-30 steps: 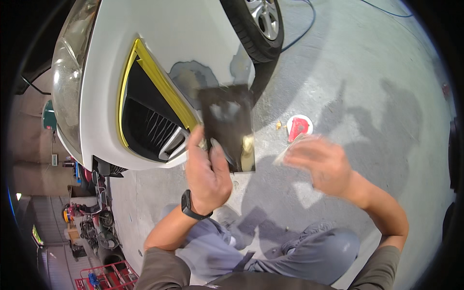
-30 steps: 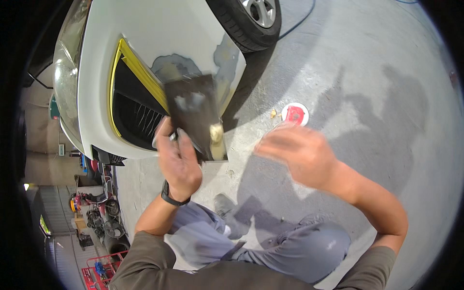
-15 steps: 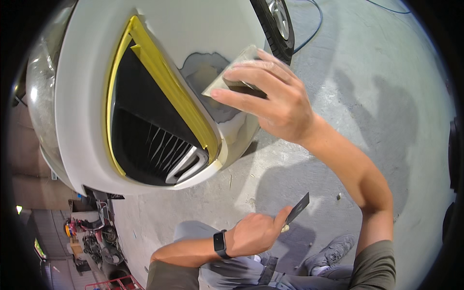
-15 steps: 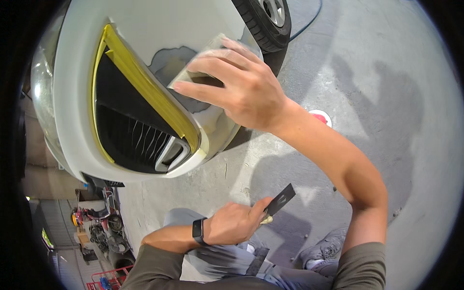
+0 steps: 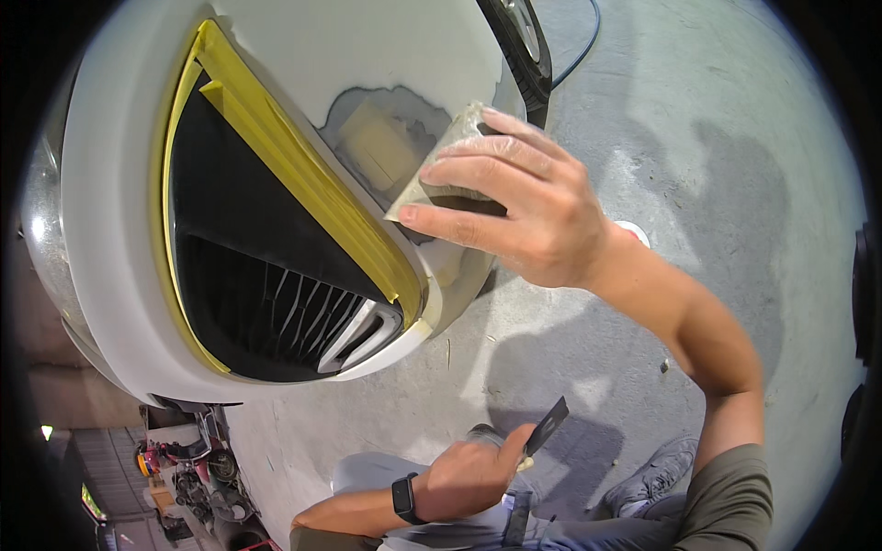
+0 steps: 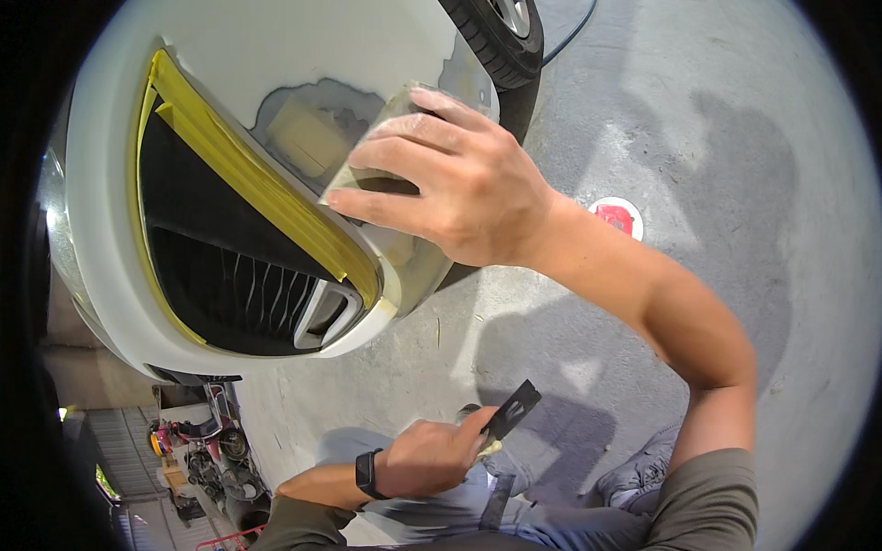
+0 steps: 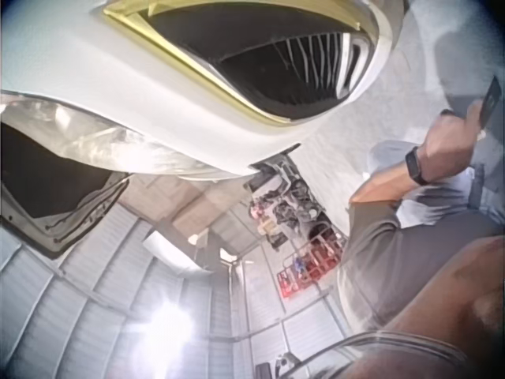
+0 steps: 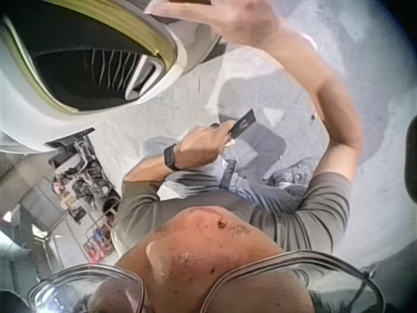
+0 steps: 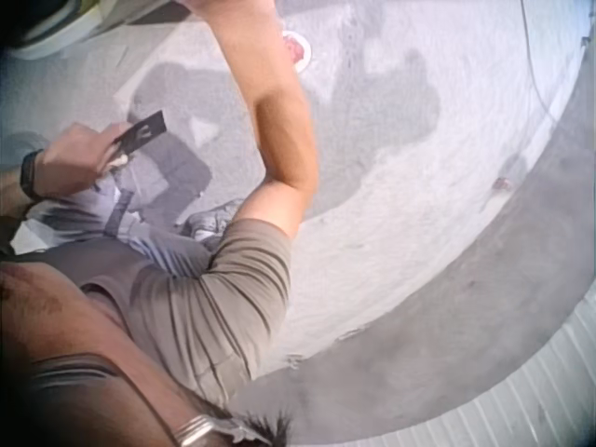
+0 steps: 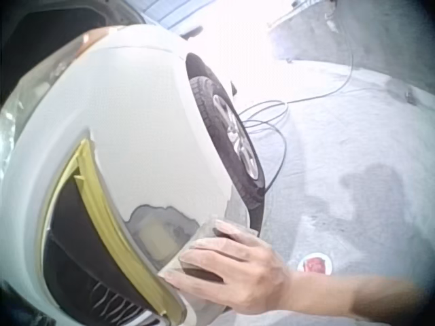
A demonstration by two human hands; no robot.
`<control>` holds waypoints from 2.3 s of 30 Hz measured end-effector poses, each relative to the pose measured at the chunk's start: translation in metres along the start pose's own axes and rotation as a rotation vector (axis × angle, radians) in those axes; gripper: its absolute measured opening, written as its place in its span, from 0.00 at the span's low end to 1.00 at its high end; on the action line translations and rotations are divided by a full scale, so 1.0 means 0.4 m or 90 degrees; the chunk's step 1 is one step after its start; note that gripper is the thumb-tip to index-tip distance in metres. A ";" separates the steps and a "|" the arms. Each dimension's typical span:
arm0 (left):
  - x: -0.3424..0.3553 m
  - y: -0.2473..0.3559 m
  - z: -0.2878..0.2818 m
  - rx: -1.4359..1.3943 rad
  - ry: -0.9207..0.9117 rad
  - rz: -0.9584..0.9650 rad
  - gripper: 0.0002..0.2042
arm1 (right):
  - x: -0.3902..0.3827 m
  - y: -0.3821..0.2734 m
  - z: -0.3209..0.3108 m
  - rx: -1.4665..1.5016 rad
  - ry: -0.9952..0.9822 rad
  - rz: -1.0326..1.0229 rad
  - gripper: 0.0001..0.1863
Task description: The person applies body filler to a white car bumper using a red spreader and a metal putty knife. They repeatedly scoop filler from the knife and spread it over the bumper surface, then smooth the area with a sanding block.
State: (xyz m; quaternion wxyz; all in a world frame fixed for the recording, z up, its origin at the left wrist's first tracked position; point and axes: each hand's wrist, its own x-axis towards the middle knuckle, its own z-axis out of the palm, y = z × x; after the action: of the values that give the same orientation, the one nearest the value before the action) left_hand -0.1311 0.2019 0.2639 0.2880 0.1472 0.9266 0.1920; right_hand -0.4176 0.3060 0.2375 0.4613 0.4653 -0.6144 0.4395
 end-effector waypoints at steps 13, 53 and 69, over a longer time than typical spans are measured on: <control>-0.035 0.011 -0.003 0.094 0.066 -0.007 0.27 | 0.041 0.037 0.084 -0.012 0.125 -0.015 0.21; -0.036 0.041 -0.029 -0.058 -0.017 -0.060 0.25 | 0.121 0.105 0.054 0.073 0.147 -0.072 0.14; -0.050 0.010 -0.036 -0.110 0.047 -0.023 0.30 | -0.125 -0.018 0.052 0.059 0.013 0.038 0.20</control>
State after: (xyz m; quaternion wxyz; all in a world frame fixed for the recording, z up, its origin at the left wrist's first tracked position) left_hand -0.1232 0.1939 0.2863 0.2687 0.0979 0.9190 0.2715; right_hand -0.4069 0.2930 0.1856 0.4319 0.4633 -0.6024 0.4857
